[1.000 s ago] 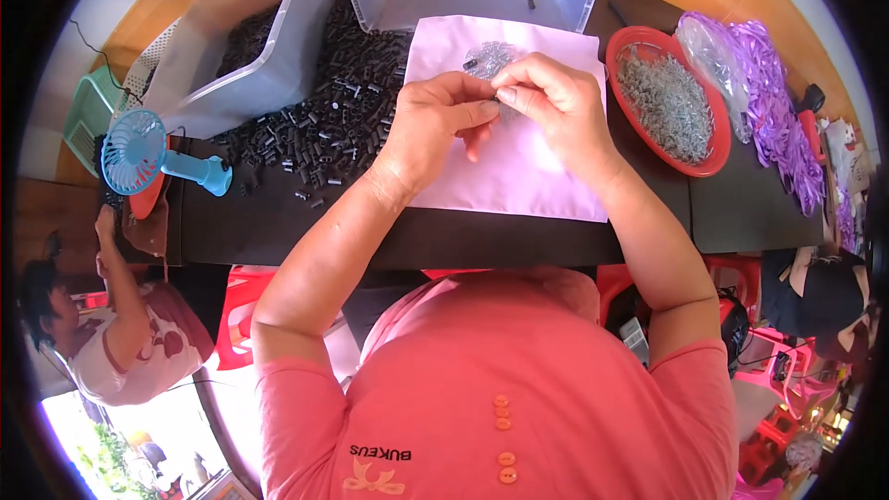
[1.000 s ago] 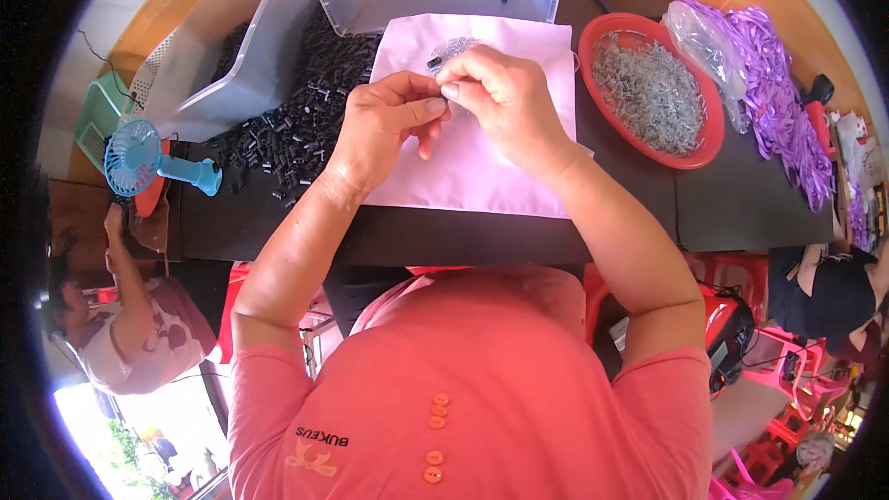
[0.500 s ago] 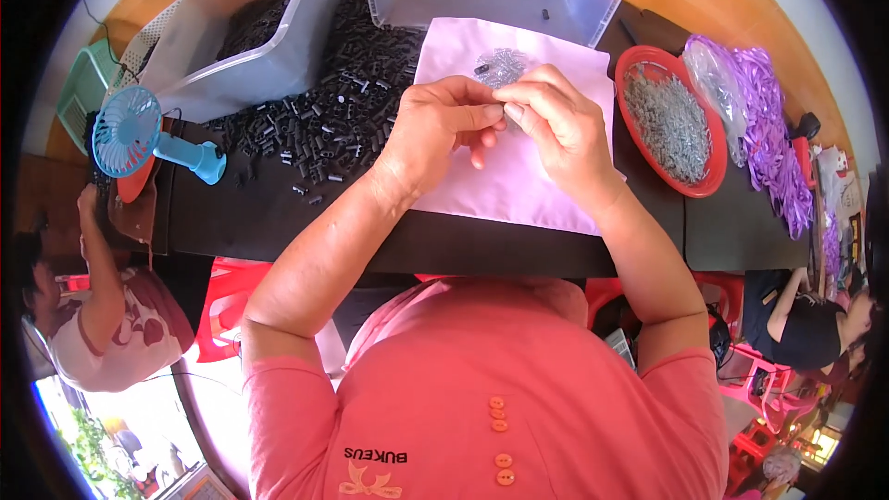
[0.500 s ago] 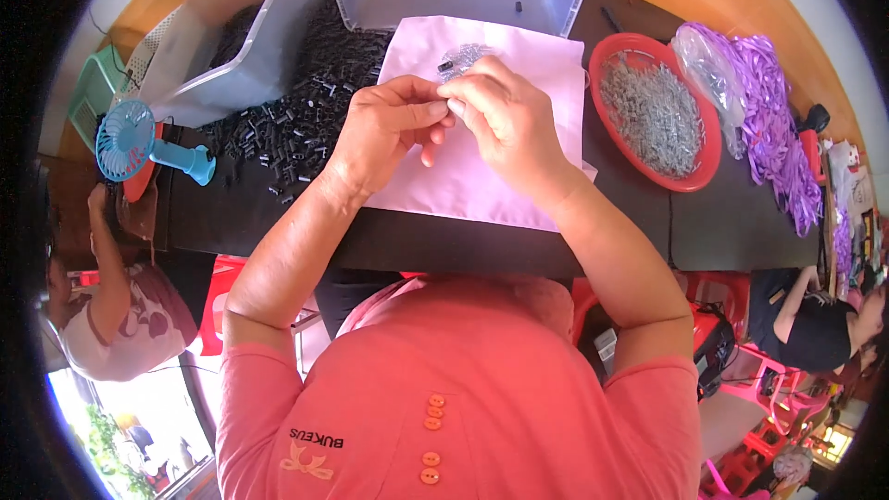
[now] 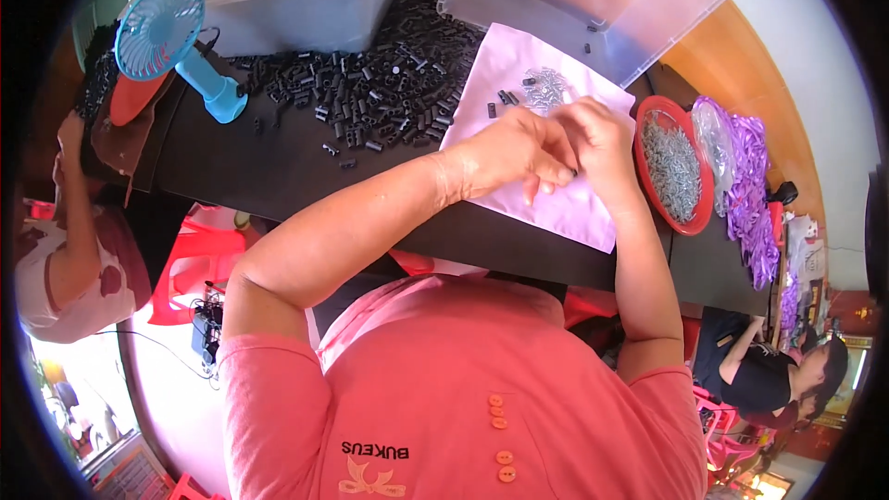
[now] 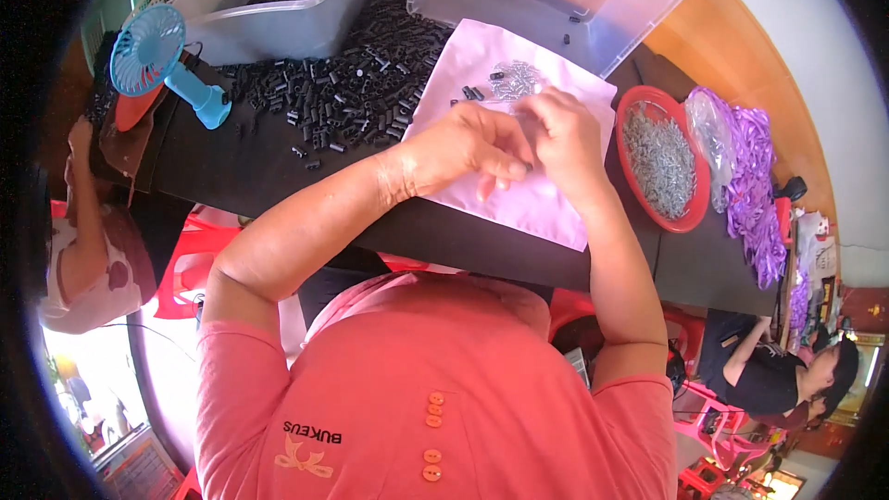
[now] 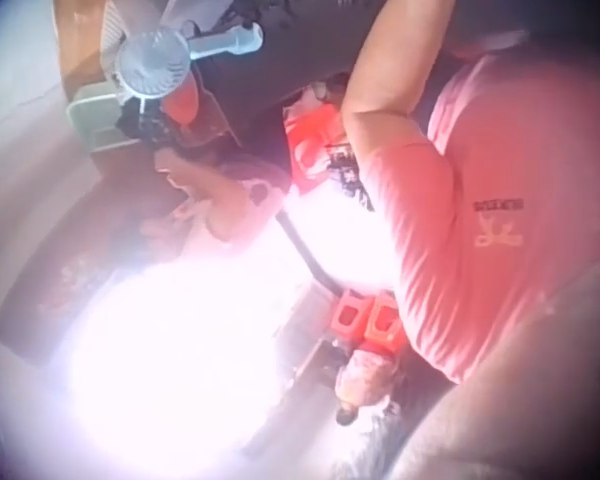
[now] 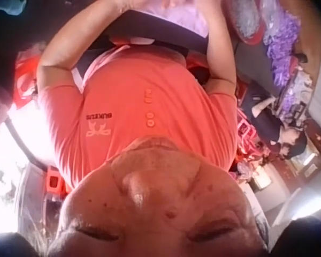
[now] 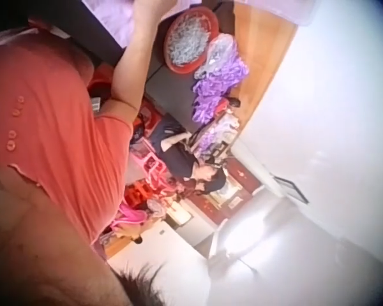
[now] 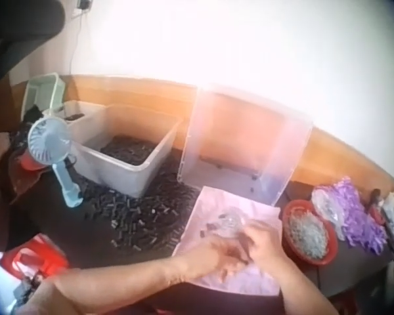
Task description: The person assembles small fasteners by hand, inserting metal springs into plastic components on the table.
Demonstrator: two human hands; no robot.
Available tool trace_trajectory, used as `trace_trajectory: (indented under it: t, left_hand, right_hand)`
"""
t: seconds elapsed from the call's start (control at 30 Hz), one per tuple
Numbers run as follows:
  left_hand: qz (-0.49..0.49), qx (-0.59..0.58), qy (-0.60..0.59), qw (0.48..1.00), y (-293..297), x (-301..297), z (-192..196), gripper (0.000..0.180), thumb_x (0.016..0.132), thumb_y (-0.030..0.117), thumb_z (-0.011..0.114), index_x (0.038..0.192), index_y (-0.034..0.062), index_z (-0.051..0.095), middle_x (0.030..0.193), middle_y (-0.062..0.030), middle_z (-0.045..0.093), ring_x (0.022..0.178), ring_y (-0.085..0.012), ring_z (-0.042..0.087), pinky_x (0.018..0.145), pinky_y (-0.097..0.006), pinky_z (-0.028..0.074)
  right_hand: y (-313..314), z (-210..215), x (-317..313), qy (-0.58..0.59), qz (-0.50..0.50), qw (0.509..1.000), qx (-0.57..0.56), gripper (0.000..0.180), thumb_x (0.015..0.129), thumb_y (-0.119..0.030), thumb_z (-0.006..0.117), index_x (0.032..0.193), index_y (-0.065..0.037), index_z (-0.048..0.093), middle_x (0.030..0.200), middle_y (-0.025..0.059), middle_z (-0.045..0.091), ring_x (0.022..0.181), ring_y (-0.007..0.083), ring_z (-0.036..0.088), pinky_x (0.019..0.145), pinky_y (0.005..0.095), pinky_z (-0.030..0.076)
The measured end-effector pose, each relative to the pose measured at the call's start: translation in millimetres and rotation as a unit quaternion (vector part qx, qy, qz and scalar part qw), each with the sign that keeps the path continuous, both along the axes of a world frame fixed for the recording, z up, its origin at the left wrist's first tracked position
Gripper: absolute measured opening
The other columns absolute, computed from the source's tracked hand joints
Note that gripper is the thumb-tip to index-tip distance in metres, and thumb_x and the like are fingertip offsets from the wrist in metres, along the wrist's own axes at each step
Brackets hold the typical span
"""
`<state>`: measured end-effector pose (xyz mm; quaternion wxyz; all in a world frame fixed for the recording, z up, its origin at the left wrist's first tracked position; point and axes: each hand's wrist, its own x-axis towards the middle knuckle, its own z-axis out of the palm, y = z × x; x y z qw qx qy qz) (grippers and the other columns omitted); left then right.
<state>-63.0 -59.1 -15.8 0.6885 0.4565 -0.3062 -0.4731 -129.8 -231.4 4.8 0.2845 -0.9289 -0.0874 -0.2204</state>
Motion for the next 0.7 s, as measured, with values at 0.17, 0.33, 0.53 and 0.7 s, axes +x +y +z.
trace_trajectory:
  t: [0.17, 0.33, 0.53, 0.7]
  left_hand:
    - [-0.050, 0.018, -0.057, 0.997, 5.3, -4.8, 5.4, 0.012, 0.080, 0.001, 0.070, 0.091, -0.0039, 0.068, 0.072, -0.0054, 0.064, 0.058, -0.0130, 0.062, 0.050, -0.026, 0.051]
    - [-0.090, 0.057, -0.128, 0.986, 7.6, -10.0, 5.6, 0.017, 0.078, 0.003, 0.067, 0.093, -0.0037, 0.068, 0.071, -0.0059, 0.062, 0.058, -0.0145, 0.060, 0.052, -0.028, 0.051]
    - [-0.112, 0.056, -0.140, 0.982, 2.7, -9.3, 2.6, 0.021, 0.075, 0.005, 0.065, 0.094, -0.0042, 0.068, 0.070, -0.0068, 0.060, 0.059, -0.0154, 0.059, 0.052, -0.029, 0.051]
    - [-0.115, 0.059, -0.147, 0.981, 3.2, -8.4, 2.5, 0.021, 0.077, 0.006, 0.065, 0.094, -0.0054, 0.067, 0.070, -0.0070, 0.060, 0.058, -0.0154, 0.058, 0.051, -0.029, 0.051]
  right_hand:
    - [16.0, 31.4, 8.7, 0.009, 0.014, 1.000, -0.002, 0.014, 0.076, 0.002, 0.066, 0.089, -0.001, 0.070, 0.083, 0.0108, 0.066, 0.078, 0.0256, 0.067, 0.070, 0.0342, 0.052]
    - [44.0, 44.2, 55.0, 0.071, 0.140, 0.988, 0.009, 0.011, 0.082, 0.000, 0.067, 0.094, 0.002, 0.069, 0.085, 0.0085, 0.065, 0.076, 0.0168, 0.063, 0.069, 0.0275, 0.049]
    - [70.2, 9.7, 110.2, -0.008, 0.201, 0.955, -0.218, 0.025, 0.075, -0.009, 0.071, 0.100, -0.006, 0.069, 0.086, 0.0074, 0.065, 0.079, 0.0238, 0.065, 0.073, 0.0367, 0.052]
    - [63.7, 15.8, 125.7, 0.020, 0.159, 0.966, -0.200, 0.025, 0.075, -0.009, 0.069, 0.100, -0.008, 0.069, 0.085, 0.0075, 0.063, 0.079, 0.0250, 0.063, 0.073, 0.0375, 0.050]
